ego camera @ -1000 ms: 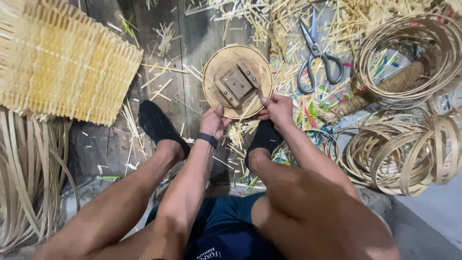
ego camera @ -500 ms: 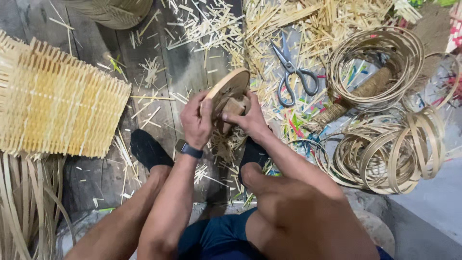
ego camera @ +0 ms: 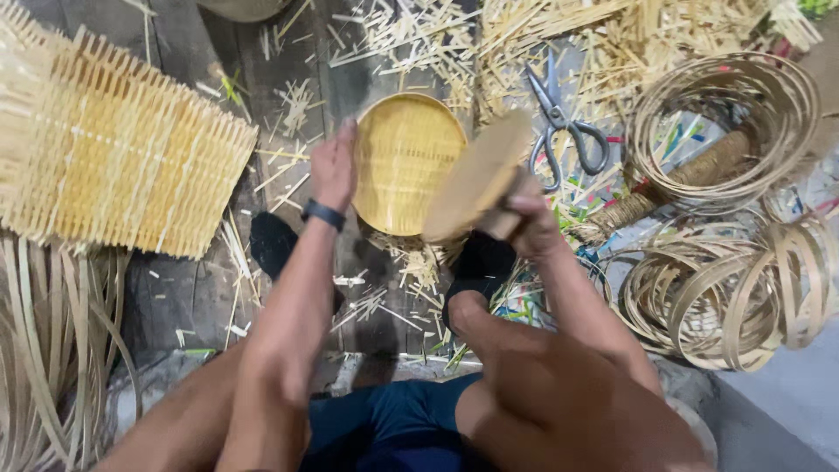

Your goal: The person sits on the floor and repeatedly trims the edges of rectangular bamboo weave mats using shears and a circular wooden template. They place the template on the mat, cut around it, then remove the template and set the trimmed mat aside.

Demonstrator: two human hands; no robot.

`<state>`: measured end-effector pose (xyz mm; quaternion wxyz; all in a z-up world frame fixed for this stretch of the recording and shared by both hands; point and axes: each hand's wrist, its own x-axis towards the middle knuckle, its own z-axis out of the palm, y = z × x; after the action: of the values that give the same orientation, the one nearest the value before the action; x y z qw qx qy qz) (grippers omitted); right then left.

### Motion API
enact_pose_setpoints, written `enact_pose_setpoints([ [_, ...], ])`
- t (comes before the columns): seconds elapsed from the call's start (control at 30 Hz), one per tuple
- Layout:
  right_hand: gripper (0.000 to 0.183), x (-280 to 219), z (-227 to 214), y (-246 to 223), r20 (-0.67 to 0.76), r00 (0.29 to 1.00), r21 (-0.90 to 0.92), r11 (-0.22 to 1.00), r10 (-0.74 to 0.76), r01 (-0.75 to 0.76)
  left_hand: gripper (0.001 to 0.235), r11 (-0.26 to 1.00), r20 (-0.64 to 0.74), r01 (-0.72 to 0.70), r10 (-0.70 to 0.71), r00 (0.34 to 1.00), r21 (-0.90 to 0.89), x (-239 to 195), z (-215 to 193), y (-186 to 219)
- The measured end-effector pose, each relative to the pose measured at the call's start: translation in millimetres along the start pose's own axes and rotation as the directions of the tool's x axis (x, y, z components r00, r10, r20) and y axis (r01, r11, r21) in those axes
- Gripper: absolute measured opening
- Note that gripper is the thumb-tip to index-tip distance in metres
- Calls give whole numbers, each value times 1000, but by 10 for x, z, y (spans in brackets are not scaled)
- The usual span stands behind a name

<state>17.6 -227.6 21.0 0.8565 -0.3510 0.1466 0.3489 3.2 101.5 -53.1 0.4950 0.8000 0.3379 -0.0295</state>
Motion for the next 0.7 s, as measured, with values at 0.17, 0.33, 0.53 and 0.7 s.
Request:
enact_pose_setpoints([
  [0.17, 75, -166, -347, -249, -2, 979, -12, 979, -205, 205, 70, 985, 75, 31, -18, 997, -172, 481, -167, -478],
  [0.33, 69, -190, -447, -285, -130, 962, -28, 971, -240, 238, 45, 920, -351, -366, 391, 851, 136, 198, 52, -379],
  [0.53, 67, -160, -371, -189, -95, 961, -34, 966, -258, 256, 60, 527, 248, -733, 712, 657, 429, -881, 913, -320],
  [0.7, 71, -247, -421, -129, -75, 972, -92, 972, -221, 214, 50, 569, 306, -668, 604, 735, 480, -1065, 626, -387],
])
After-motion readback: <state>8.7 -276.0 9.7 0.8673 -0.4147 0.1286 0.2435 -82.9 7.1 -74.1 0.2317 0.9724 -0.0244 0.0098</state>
